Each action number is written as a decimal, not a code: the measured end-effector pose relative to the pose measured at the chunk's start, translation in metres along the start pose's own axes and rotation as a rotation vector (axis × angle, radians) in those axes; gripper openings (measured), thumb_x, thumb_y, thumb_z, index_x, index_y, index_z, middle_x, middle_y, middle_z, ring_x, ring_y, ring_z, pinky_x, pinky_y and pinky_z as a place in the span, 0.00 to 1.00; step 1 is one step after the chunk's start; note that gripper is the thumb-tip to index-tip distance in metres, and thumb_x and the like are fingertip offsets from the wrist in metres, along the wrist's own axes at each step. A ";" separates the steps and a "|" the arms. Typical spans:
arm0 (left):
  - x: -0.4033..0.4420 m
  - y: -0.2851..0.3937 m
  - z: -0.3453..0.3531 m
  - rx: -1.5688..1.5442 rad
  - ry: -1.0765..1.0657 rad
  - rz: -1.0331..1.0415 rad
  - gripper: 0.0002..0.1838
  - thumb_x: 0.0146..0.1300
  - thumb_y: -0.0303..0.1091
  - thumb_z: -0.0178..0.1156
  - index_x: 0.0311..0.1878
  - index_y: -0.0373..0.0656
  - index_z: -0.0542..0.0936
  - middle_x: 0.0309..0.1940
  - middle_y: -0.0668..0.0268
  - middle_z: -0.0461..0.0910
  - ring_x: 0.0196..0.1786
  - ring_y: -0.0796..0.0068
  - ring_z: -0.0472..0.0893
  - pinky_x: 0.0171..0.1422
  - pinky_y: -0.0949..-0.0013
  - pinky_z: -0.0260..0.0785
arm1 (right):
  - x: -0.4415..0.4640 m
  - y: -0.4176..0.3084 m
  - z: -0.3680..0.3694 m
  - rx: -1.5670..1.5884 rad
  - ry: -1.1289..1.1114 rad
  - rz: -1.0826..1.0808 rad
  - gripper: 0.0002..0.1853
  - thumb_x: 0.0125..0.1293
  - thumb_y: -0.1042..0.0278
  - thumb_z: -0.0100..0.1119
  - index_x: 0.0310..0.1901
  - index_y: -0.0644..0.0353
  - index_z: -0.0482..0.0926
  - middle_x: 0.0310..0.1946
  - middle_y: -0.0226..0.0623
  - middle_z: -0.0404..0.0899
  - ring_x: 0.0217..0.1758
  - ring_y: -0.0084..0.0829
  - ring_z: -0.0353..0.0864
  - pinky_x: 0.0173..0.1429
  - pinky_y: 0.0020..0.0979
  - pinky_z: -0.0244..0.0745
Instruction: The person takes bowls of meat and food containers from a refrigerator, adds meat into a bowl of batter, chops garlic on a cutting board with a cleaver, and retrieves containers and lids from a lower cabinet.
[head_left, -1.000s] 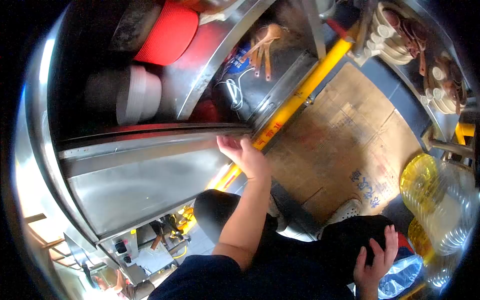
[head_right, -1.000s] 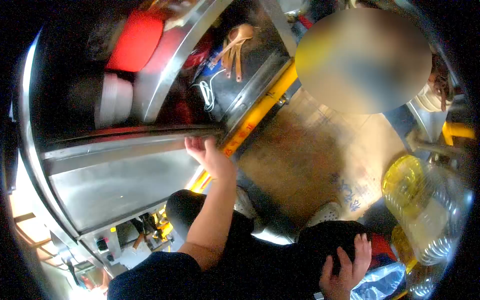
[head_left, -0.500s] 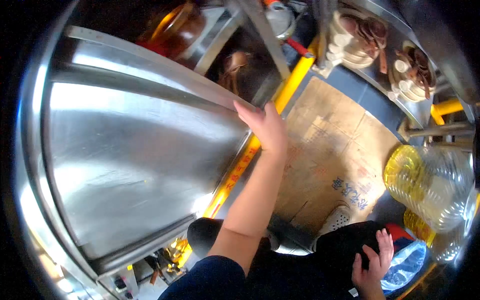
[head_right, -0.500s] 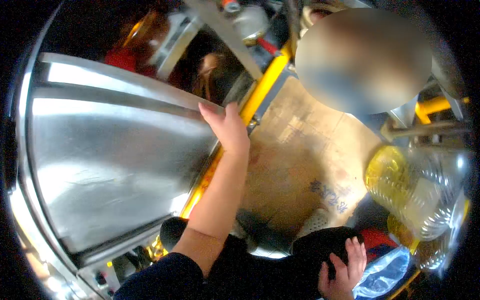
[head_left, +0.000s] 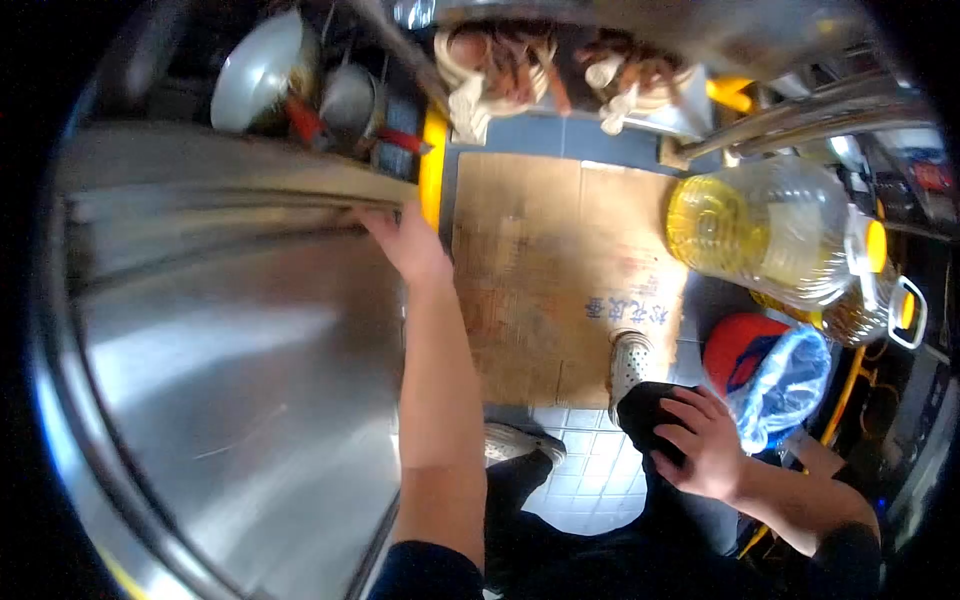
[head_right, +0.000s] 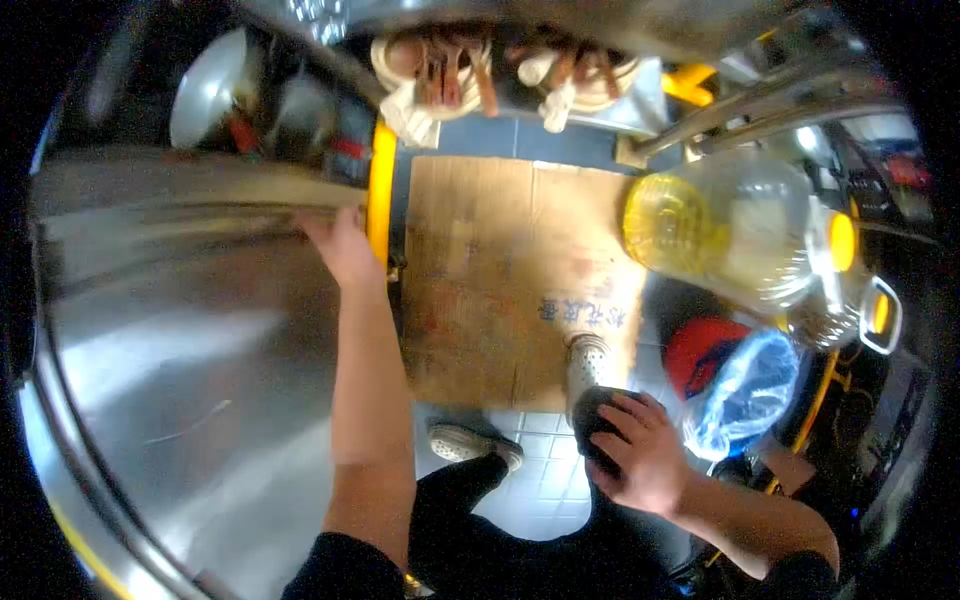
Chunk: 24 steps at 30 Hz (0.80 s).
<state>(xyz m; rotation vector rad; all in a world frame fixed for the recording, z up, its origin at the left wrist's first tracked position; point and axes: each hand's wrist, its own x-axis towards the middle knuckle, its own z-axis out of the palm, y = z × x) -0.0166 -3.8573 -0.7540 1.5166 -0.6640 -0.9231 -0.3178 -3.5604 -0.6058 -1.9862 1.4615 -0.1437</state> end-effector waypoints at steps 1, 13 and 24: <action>-0.006 0.006 -0.008 0.009 -0.018 -0.089 0.45 0.70 0.31 0.59 0.83 0.36 0.46 0.83 0.48 0.48 0.84 0.54 0.54 0.85 0.60 0.47 | -0.004 -0.004 -0.003 -0.004 -0.015 0.008 0.18 0.50 0.61 0.74 0.43 0.56 0.85 0.59 0.49 0.80 0.66 0.51 0.76 0.71 0.58 0.69; -0.377 0.227 -0.238 1.480 -1.083 -0.296 0.33 0.64 0.48 0.62 0.68 0.41 0.72 0.73 0.41 0.63 0.76 0.37 0.61 0.73 0.24 0.54 | -0.080 -0.083 -0.012 -0.200 -0.441 0.737 0.47 0.68 0.38 0.57 0.81 0.53 0.54 0.82 0.62 0.37 0.80 0.75 0.47 0.70 0.73 0.64; -0.502 0.389 -0.428 1.010 -0.908 -0.767 0.41 0.68 0.67 0.55 0.80 0.59 0.64 0.83 0.54 0.51 0.81 0.42 0.56 0.73 0.21 0.56 | -0.120 -0.132 -0.130 -1.006 -1.390 -0.885 0.42 0.67 0.39 0.64 0.77 0.50 0.65 0.80 0.52 0.56 0.83 0.48 0.56 0.81 0.40 0.62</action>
